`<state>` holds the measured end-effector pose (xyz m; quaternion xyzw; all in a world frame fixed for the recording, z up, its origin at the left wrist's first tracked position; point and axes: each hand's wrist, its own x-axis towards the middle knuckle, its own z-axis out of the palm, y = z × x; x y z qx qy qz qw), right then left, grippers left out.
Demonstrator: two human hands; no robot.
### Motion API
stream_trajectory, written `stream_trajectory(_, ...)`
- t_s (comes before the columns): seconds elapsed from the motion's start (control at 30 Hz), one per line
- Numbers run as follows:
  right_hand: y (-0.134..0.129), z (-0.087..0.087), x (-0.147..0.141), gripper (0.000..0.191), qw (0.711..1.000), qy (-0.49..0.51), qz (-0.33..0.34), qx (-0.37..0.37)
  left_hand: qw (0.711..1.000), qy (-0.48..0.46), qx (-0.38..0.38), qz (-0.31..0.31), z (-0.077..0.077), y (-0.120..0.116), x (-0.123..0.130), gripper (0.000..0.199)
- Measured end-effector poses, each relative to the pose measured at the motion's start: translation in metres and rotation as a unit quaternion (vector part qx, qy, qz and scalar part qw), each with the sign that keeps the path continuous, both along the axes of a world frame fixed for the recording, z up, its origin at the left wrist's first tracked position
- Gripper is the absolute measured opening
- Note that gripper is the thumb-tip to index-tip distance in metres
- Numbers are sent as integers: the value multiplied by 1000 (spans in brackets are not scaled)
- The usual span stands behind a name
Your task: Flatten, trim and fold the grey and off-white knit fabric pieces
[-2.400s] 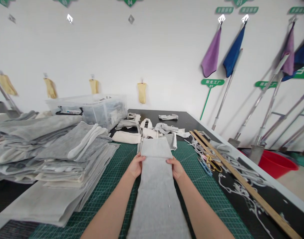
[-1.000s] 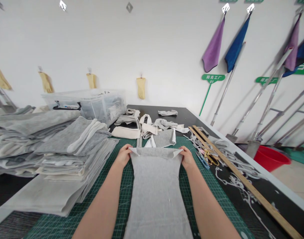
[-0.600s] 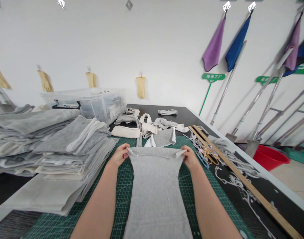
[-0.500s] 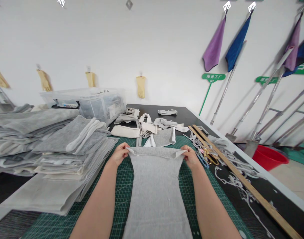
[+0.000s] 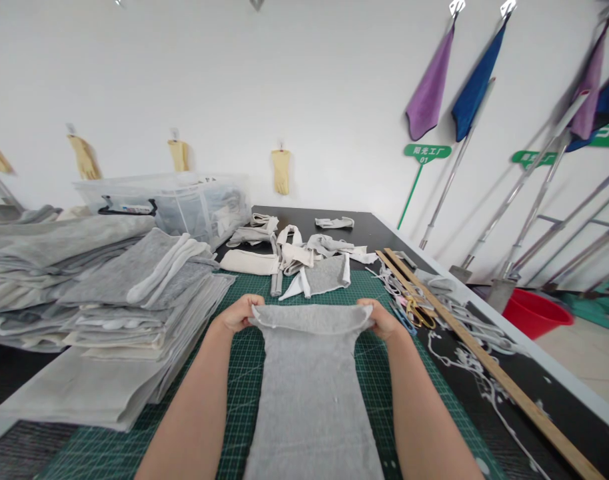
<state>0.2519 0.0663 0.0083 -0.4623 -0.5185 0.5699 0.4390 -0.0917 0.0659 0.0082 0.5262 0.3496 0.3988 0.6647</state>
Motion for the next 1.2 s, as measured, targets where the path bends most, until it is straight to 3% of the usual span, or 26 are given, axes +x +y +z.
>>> stream_trajectory(0.07, 7, -6, -5, 38, 997, -14, -78, -9, 996, -16, -24, 83, -1, 6, 1, 30)
stream_trajectory(0.13, 15, -13, -10, 39, 987, -53, -149, -22, 979, 35, -49, 196, -6, 13, 4, 32)
stream_trajectory(0.2, 22, -20, -13, 35, 975, -112, -191, -29, 954, 108, -65, 271, -12, 21, 7, 30)
stream_trajectory(0.37, 24, -30, -13, 17, 928, -282, -244, 8, 901, 248, -56, 352, -27, 32, 13, 20)
stream_trajectory(0.5, 14, -17, -18, 26, 890, -352, -277, 79, 849, 316, -26, 422, -28, 33, 12, 32)
stream_trajectory(0.6, -6, 6, -29, 22, 890, -368, -232, 138, 838, 321, -12, 440, -29, 33, 10, 26)
stream_trajectory(0.7, -41, 32, -42, 17, 908, -358, -106, 189, 845, 308, -4, 438, -33, 33, 10, 23)
stream_trajectory(0.8, -86, 43, -51, 17, 905, -372, 13, 203, 850, 295, 5, 436, -36, 33, 10, 22)
stream_trajectory(0.97, -141, 22, -64, 21, 898, -406, 58, 161, 858, 273, 18, 434, -39, 30, 11, 23)
stream_trajectory(1.07, -151, 7, -72, 23, 884, -440, 55, 150, 864, 256, 24, 433, -40, 27, 11, 23)
stream_trajectory(1.2, -150, 2, -78, 20, 865, -478, 13, 152, 867, 231, 19, 442, -40, 25, 11, 23)
